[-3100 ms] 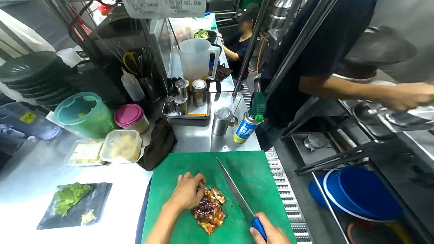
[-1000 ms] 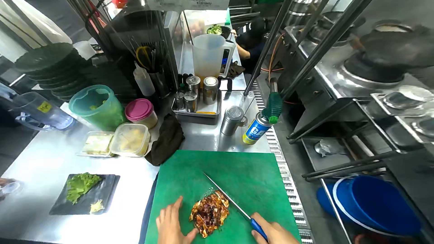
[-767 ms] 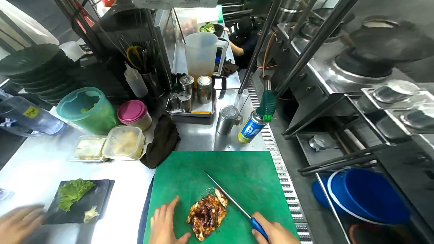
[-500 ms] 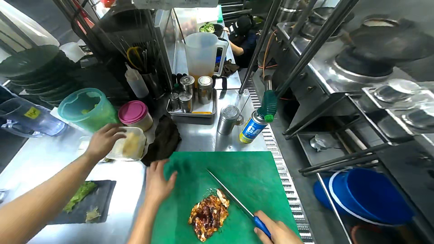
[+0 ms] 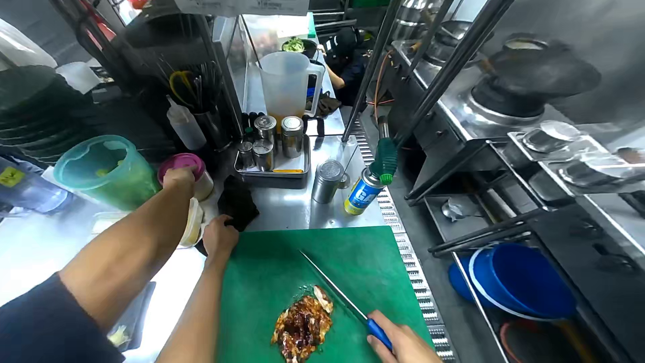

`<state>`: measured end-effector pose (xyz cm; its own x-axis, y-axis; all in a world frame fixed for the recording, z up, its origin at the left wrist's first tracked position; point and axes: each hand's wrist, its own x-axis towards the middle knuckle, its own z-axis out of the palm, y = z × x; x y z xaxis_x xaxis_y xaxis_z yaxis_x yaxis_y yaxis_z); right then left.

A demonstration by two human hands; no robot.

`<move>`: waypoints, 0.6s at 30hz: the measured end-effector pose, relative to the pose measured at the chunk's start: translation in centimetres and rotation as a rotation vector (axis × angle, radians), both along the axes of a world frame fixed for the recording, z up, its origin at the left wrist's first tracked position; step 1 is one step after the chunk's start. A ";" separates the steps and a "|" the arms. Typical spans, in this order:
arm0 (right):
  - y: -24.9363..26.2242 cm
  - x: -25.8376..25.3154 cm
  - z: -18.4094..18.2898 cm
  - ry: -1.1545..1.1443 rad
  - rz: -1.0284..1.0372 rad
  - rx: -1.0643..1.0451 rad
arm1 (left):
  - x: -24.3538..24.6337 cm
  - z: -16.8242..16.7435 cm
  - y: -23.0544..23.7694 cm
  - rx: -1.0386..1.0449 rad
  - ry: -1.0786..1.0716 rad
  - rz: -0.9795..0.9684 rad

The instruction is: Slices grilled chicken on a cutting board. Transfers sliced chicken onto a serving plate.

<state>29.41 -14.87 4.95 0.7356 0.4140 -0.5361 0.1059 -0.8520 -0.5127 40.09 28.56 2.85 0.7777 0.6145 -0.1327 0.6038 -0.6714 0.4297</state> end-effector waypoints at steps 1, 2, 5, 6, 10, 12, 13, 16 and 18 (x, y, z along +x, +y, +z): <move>-0.1 -0.1 -0.1 0.001 -0.007 0.003 | -0.4 0.7 -0.6 -0.006 -0.017 0.011; -0.1 -0.2 -0.2 0.009 -0.019 0.008 | -0.9 1.3 -1.6 -0.014 -0.035 0.012; -0.3 -0.4 -0.4 0.020 -0.053 0.020 | -3.1 2.7 -5.8 -0.027 -0.064 -0.216; -0.4 -0.5 -0.5 0.027 -0.060 0.021 | -3.9 3.0 -7.5 -0.071 -0.033 -0.372; -0.9 -0.6 -1.0 0.024 -0.076 0.036 | -4.7 2.6 -12.6 -0.260 0.179 -0.939; -1.0 -0.6 -0.9 0.020 -0.083 0.028 | -4.4 2.1 -13.8 -0.289 0.280 -1.049; -1.0 -0.6 -0.8 0.022 -0.087 0.020 | -4.3 1.8 -14.1 -0.288 0.309 -1.072; -1.3 -0.7 -0.7 0.033 -0.100 0.009 | -4.2 1.2 -14.4 -0.292 0.338 -1.099; -1.5 -1.0 -0.8 0.040 -0.112 0.022 | -4.4 1.1 -14.5 -0.297 0.352 -1.109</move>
<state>28.40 -16.39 4.19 0.7563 0.3421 -0.5576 -0.0103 -0.8460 -0.5331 35.66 14.07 3.91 0.7570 -0.4570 -0.4670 -0.1248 -0.8027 0.5832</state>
